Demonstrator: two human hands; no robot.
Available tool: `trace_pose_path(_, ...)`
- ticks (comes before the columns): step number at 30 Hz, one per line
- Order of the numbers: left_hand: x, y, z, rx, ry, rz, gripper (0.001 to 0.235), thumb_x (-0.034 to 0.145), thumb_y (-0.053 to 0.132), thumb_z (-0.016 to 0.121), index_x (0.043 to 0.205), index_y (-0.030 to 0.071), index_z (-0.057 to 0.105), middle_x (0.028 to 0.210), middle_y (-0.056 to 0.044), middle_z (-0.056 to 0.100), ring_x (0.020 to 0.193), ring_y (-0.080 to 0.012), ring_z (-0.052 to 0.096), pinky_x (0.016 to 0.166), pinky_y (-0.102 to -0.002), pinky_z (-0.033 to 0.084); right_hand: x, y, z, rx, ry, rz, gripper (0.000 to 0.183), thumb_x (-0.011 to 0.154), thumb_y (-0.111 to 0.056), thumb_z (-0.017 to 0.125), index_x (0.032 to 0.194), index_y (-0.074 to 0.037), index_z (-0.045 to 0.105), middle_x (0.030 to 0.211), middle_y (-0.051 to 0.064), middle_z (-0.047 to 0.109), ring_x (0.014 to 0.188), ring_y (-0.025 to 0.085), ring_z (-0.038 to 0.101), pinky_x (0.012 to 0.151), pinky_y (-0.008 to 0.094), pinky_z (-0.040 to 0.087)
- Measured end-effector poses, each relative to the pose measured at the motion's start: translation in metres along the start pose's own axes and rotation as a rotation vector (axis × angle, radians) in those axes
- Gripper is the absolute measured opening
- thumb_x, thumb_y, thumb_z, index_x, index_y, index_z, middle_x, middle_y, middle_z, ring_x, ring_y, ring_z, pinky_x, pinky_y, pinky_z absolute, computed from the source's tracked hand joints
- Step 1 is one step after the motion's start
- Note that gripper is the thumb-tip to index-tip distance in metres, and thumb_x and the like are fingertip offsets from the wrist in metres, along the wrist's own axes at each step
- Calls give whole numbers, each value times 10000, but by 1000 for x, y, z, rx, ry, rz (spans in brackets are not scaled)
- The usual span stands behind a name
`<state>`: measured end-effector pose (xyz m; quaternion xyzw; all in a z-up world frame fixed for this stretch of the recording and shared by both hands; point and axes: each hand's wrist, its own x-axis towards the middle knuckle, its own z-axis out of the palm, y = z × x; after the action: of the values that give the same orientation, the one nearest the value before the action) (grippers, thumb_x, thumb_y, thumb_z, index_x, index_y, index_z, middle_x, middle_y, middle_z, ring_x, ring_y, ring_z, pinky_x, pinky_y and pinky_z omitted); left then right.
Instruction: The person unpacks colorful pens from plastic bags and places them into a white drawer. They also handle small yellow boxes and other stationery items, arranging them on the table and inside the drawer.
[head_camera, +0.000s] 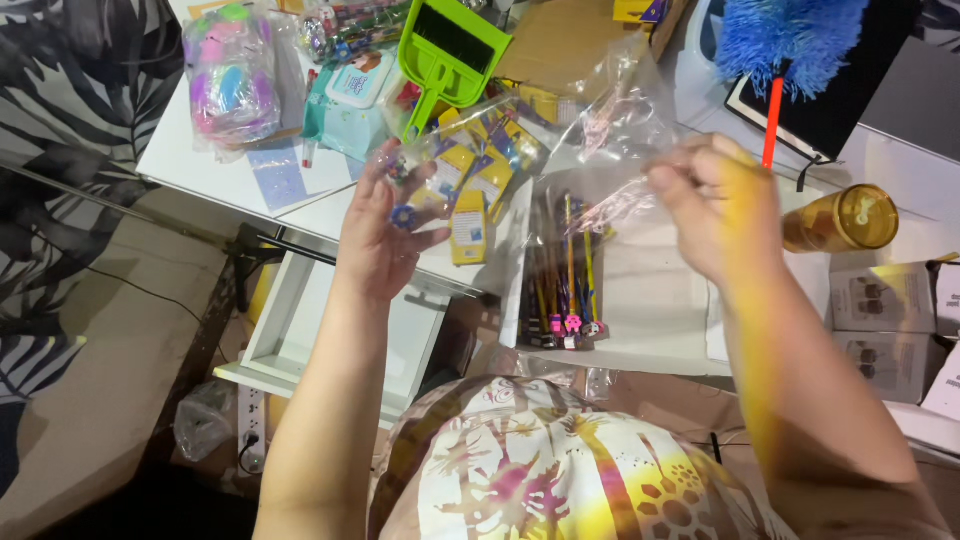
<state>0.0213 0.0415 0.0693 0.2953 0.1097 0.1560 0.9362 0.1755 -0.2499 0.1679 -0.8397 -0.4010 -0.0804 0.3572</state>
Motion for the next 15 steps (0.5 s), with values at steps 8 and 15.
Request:
trace_pose_path(8, 6, 12, 31, 102, 238, -134, 421, 870, 289, 521, 1284, 281, 442, 1122, -94, 613, 733, -262, 658, 594, -361, 555, -18, -12, -14, 1422, -84, 648, 321, 860, -74, 298, 807, 33, 596, 821, 318, 586, 809, 452, 614, 721, 516, 548)
trace_pose_path(15, 7, -53, 31, 7, 209, -111, 372, 928, 299, 460, 1288, 226, 401, 1190, -150, 565, 899, -332, 650, 663, -434, 597, -44, -55, 74, 1528, -309, 654, 325, 853, -15, 497, 1164, 78, 484, 999, 301, 620, 831, 356, 669, 715, 491, 573)
